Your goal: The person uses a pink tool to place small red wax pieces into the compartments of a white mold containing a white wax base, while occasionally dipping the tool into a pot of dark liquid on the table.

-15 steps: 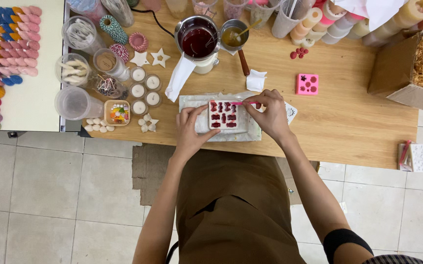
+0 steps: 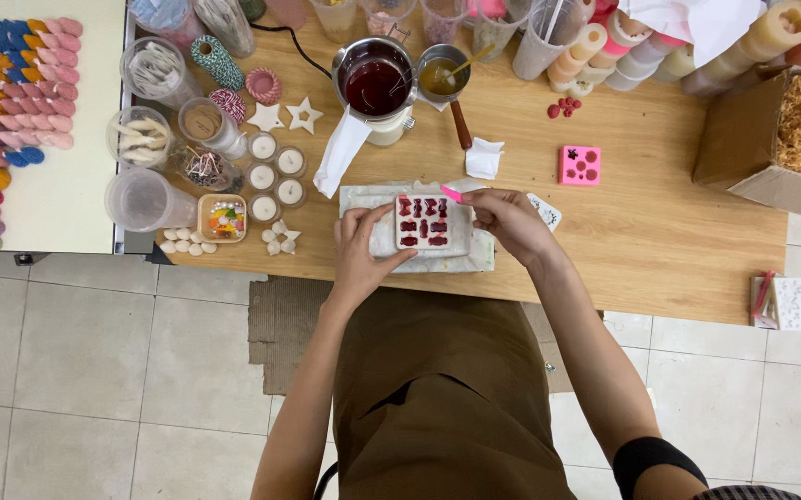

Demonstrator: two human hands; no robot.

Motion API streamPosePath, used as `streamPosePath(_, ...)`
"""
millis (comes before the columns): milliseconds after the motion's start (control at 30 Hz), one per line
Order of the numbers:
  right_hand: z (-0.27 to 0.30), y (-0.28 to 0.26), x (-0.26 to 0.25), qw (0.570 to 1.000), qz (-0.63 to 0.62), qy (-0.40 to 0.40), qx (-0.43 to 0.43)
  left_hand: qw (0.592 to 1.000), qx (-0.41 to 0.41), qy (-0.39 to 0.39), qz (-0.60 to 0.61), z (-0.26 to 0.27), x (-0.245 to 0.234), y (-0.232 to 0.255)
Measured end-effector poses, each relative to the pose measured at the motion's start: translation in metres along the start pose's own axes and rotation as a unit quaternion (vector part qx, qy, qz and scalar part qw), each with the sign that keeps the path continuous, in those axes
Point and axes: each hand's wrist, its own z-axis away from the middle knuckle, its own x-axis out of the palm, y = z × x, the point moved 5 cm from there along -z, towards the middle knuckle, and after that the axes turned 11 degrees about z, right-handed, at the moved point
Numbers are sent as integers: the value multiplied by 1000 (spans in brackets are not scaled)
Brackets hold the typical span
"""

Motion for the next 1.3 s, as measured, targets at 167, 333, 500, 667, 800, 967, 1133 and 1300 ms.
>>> streamPosePath(167, -6, -24, 9, 996, 54, 53, 37, 1000, -7, -4, -8, 0, 1, -2)
streamPosePath(333, -39, -87, 24, 889, 343, 213, -218, 1000, 16, 7, 9, 2, -1, 1)
streamPosePath(500, -75, -104, 52, 643, 557, 324, -414, 1000, -8, 0, -1, 0, -2, 3)
streamPosePath(667, -102, -98, 60, 605, 593, 324, -421, 1000, 13, 19, 21, 0, -4, 7)
streamPosePath(800, -114, -96, 56, 606, 612, 310, -403, 1000, 1, 12, 29, 0, -5, 7)
streamPosePath(967, -120, -100, 50, 600, 624, 307, -395, 1000, 1, 7, 28, -1, -4, 7)
streamPosePath(1133, -125, -106, 46, 587, 649, 299, -379, 1000, -8, 2, 28, -1, -3, 5)
streamPosePath(1300, -123, -108, 42, 583, 652, 292, -386, 1000, -8, -7, 27, -1, -2, 4)
